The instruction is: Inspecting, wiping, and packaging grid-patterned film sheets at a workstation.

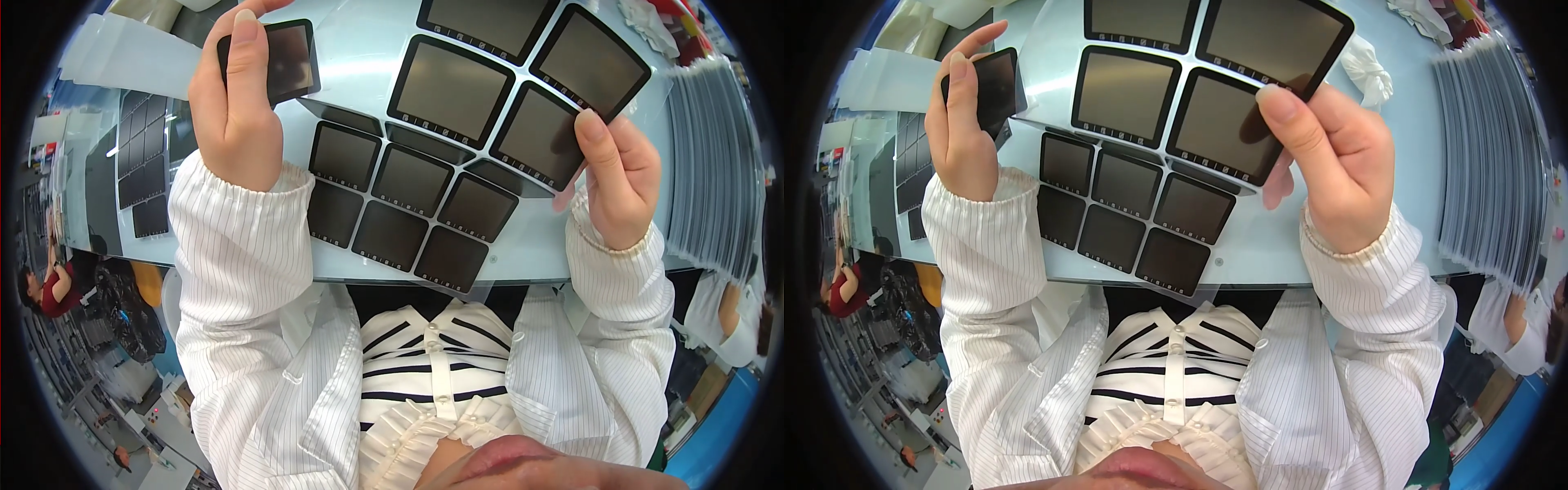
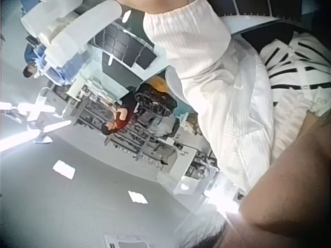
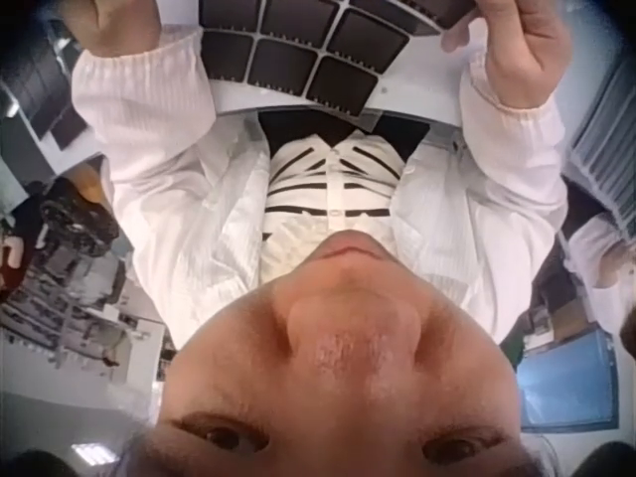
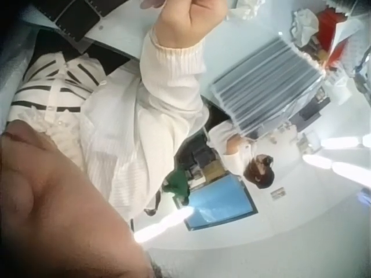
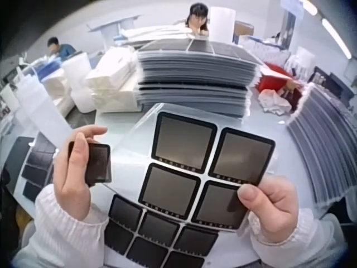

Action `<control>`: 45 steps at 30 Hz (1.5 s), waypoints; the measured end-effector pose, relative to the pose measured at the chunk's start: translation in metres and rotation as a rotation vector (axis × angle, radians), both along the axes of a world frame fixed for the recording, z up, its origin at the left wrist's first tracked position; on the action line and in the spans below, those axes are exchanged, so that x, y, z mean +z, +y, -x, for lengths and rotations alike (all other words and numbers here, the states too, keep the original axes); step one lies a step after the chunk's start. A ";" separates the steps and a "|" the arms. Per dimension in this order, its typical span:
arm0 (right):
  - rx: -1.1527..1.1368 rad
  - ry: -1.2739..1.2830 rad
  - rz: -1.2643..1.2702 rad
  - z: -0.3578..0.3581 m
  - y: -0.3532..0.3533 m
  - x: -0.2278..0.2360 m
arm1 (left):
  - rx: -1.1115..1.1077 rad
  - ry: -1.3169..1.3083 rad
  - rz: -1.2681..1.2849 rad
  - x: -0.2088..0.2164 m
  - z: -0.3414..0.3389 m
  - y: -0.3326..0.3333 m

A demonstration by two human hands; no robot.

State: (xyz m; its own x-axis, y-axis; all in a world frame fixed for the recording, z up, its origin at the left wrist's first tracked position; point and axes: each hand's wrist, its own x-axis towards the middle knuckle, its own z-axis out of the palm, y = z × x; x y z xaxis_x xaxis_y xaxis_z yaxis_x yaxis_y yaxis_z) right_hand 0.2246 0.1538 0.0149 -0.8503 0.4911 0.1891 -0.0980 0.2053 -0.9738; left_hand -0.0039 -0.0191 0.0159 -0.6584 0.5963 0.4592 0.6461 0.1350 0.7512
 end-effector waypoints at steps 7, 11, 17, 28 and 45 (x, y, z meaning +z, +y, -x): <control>-0.318 0.162 0.254 -0.001 0.020 0.006 | 0.133 -0.316 -0.185 0.006 0.015 0.003; -0.277 0.089 0.164 -0.003 0.034 -0.009 | -0.183 -0.676 -0.057 -0.004 0.013 0.005; -0.200 -0.055 0.017 0.004 0.024 -0.015 | -0.337 -1.088 -0.144 -0.014 0.015 0.007; -0.190 -0.106 0.098 0.005 0.025 -0.012 | -0.339 -1.194 -0.196 -0.010 0.022 0.004; 0.108 -0.443 0.139 0.005 0.039 -0.017 | -0.158 -0.387 0.332 -0.026 0.000 0.008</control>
State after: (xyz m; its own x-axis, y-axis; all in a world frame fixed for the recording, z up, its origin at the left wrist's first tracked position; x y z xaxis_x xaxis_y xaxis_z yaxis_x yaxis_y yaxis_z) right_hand 0.2201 0.1924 -0.0024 -0.8817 0.3906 -0.2648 0.3197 0.0816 -0.9440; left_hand -0.0039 -0.0107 -0.0104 -0.6323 0.7741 -0.0292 0.3622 0.3288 0.8722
